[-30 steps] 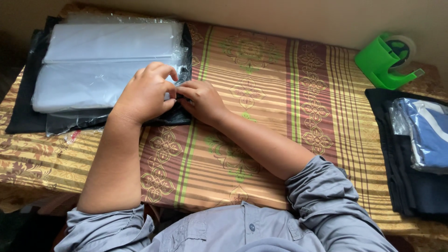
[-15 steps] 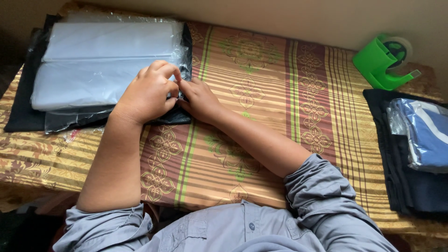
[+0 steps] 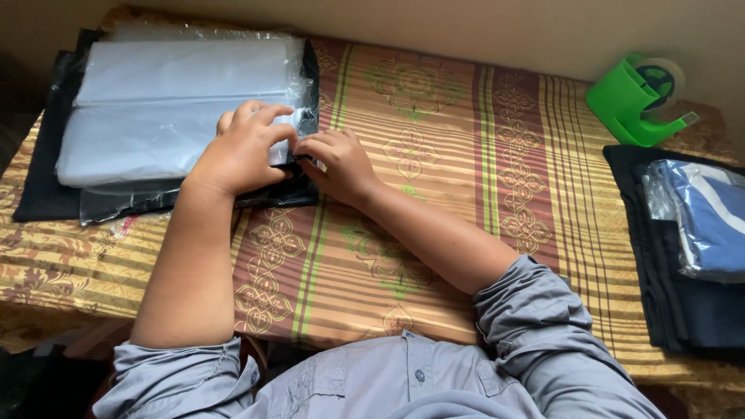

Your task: Packaging a folded t-shirt into a plastic shipping bag.

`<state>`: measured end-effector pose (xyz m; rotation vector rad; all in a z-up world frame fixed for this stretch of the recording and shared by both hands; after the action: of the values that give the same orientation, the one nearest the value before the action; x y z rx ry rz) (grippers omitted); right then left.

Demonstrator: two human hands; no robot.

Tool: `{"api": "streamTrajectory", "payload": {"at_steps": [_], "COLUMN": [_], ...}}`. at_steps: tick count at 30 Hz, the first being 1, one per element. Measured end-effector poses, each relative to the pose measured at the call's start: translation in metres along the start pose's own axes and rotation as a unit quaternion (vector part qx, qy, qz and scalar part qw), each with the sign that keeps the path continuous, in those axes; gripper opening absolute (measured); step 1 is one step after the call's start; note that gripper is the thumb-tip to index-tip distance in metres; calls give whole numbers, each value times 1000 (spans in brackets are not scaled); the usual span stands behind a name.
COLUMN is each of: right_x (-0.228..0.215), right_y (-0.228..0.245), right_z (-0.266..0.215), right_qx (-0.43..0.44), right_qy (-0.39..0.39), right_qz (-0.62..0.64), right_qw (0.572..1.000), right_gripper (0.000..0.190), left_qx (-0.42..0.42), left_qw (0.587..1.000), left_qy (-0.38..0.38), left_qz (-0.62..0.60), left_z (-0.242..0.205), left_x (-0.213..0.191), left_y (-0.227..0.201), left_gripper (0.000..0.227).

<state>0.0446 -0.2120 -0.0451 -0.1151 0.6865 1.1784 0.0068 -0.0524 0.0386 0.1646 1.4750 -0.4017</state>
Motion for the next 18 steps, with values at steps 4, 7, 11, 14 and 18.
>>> {"api": "streamTrajectory", "payload": {"at_steps": [4, 7, 11, 14, 18], "right_x": [-16, -13, -5, -6, -16], "right_y": [8, 5, 1, 3, 13], "right_z": [7, 10, 7, 8, 12], "right_qx": [-15, -28, -36, -46, -74], "right_qy": [-21, -29, -35, -22, -26], "right_qz": [-14, -11, 5, 19, 16], "right_qw": [1000, 999, 999, 999, 997], "right_gripper": [12, 11, 3, 3, 9], "left_qx": [7, -9, -8, -17, -3], "left_qw": [999, 994, 995, 995, 995], "left_qy": [-5, 10, 10, 25, 27], "left_qz": [-44, -108, -98, -96, -96], "left_z": [6, 17, 22, 25, 22], "left_x": [7, 30, 43, 49, 42], "left_y": [2, 15, 22, 29, 22], "left_gripper": [43, 55, 52, 56, 55]}}
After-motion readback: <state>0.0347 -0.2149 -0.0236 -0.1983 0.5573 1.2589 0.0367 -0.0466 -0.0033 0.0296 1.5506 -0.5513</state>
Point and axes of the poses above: each hand's wrist, its own z-axis towards the middle knuckle, its own x-axis out of the palm, y = z × x, the point moved 4 cm from there along z, towards the middle knuckle, and after that the axes turned 3 degrees about -z, right-handed, at the moved point
